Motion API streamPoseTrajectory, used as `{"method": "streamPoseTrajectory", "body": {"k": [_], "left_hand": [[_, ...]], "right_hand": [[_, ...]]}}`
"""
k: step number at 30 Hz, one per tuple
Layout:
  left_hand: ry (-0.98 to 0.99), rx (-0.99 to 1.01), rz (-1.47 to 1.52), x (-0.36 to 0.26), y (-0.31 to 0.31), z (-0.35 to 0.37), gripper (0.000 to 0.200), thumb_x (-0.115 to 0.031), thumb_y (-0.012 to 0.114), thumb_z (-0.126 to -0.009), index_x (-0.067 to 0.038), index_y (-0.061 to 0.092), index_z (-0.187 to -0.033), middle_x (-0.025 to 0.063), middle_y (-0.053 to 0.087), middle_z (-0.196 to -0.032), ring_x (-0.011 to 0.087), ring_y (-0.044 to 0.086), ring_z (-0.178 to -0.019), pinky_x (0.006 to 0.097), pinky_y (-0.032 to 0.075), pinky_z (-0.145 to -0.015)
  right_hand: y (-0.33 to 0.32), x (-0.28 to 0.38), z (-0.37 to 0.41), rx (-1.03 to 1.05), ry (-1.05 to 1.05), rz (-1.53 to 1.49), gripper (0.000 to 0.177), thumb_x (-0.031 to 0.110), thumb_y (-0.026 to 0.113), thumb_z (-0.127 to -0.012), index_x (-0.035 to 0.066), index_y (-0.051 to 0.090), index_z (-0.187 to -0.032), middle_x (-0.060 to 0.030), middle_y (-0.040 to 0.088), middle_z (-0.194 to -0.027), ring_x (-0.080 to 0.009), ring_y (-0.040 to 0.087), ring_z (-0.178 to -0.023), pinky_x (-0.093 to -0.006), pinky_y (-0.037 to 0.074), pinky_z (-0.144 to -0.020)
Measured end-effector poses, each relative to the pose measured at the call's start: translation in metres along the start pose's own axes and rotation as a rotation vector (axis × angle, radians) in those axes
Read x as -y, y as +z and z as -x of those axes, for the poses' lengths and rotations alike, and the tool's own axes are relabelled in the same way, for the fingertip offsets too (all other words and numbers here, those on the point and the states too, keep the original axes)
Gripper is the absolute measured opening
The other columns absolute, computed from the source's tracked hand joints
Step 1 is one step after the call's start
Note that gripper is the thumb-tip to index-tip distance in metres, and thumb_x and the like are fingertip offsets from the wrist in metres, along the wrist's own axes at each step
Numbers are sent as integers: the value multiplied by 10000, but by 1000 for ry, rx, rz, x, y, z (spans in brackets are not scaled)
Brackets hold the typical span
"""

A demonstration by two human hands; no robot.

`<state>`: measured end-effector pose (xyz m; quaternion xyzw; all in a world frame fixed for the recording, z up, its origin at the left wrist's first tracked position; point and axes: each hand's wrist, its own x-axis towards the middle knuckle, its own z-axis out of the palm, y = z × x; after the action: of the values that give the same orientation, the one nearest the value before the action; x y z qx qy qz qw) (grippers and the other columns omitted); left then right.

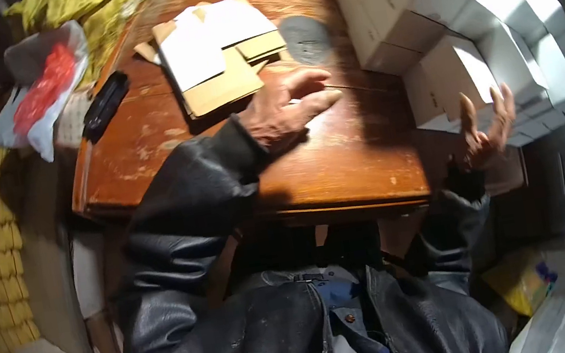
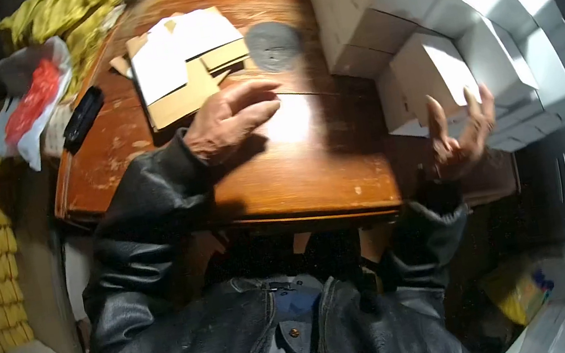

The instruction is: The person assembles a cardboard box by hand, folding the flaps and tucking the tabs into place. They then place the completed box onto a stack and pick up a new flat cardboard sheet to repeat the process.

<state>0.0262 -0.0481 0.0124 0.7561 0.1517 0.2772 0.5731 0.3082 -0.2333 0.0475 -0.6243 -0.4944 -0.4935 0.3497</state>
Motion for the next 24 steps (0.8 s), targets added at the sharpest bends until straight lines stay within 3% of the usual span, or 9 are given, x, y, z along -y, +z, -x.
{"method": "streamPoseTrajectory", "body": {"k": [4, 8, 9, 10, 14, 16, 18, 19, 24], "left_hand": [[241, -103, -231, 10, 4, 0, 373, -213, 700, -923, 7, 628, -1215, 142, 643, -1094, 216, 655, -992, 321, 570, -834], [555, -539, -596, 13, -11, -5, 298, -202, 718, -895, -6, 659, -1112, 117, 686, -968, 213, 679, -854, 313, 576, -775], [774, -656, -766, 12, -25, -9, 273, -195, 699, -909, -8, 661, -1104, 133, 680, -995, 246, 677, -863, 332, 569, -776], [652, -688, -776, 13, -39, -5, 268, -186, 681, -917, 5, 652, -1104, 151, 673, -1024, 288, 667, -915, 378, 550, -828], [315, -1024, -910, 33, -86, 10, 418, -264, 700, -882, 19, 587, -1168, 223, 603, -1141, 356, 608, -1043, 438, 496, -916], [-46, -922, -955, 35, -95, 18, 531, -303, 695, -879, 22, 529, -1263, 244, 559, -1196, 386, 581, -1069, 456, 484, -931], [-283, -880, -992, 32, -95, 22, 579, -316, 683, -885, 29, 494, -1310, 246, 548, -1210, 393, 575, -1074, 467, 477, -942], [-405, -846, -1022, 30, -95, 20, 607, -335, 666, -891, 40, 468, -1325, 266, 535, -1217, 408, 561, -1104, 487, 470, -956], [-580, -799, -914, 41, -97, 14, 592, -341, 673, -892, 48, 440, -1273, 303, 491, -1226, 436, 538, -1152, 514, 466, -975]], "right_hand": [[-3, 47, -12, -68, 45, -330, 352, 165, 737, -879, -2, 628, -1170, -239, 590, -1275, -354, 602, -1154, -428, 518, -957], [33, 113, -30, 244, -60, -566, 314, -19, 701, -834, 3, 646, -1142, -137, 665, -1169, -278, 633, -1104, -383, 498, -968], [51, 123, -31, 300, -108, -559, 325, -24, 710, -830, 5, 651, -1148, -140, 661, -1171, -268, 639, -1097, -370, 514, -948], [76, 130, -29, 331, -105, -647, 392, 56, 786, -788, 3, 635, -1146, -179, 664, -1137, -304, 656, -1060, -389, 538, -905], [165, 153, -20, 510, 122, -987, 407, 264, 707, -899, -23, 609, -1170, -229, 648, -1111, -303, 671, -987, -389, 538, -849], [208, 161, -14, 587, 117, -849, 363, 183, 706, -928, -53, 575, -1172, -166, 642, -1069, -198, 652, -1014, -318, 536, -856], [233, 168, -15, 788, 174, -823, 605, 454, 664, -898, -74, 590, -1183, -286, 636, -1105, -402, 647, -967, -438, 521, -845], [243, 174, -13, 814, 195, -858, 641, 472, 672, -885, -89, 585, -1184, -297, 634, -1108, -432, 634, -990, -450, 512, -865], [248, 193, -7, 977, 163, -888, 654, 476, 753, -820, -53, 601, -1174, -274, 639, -1125, -376, 642, -1030, -450, 513, -889]]}}
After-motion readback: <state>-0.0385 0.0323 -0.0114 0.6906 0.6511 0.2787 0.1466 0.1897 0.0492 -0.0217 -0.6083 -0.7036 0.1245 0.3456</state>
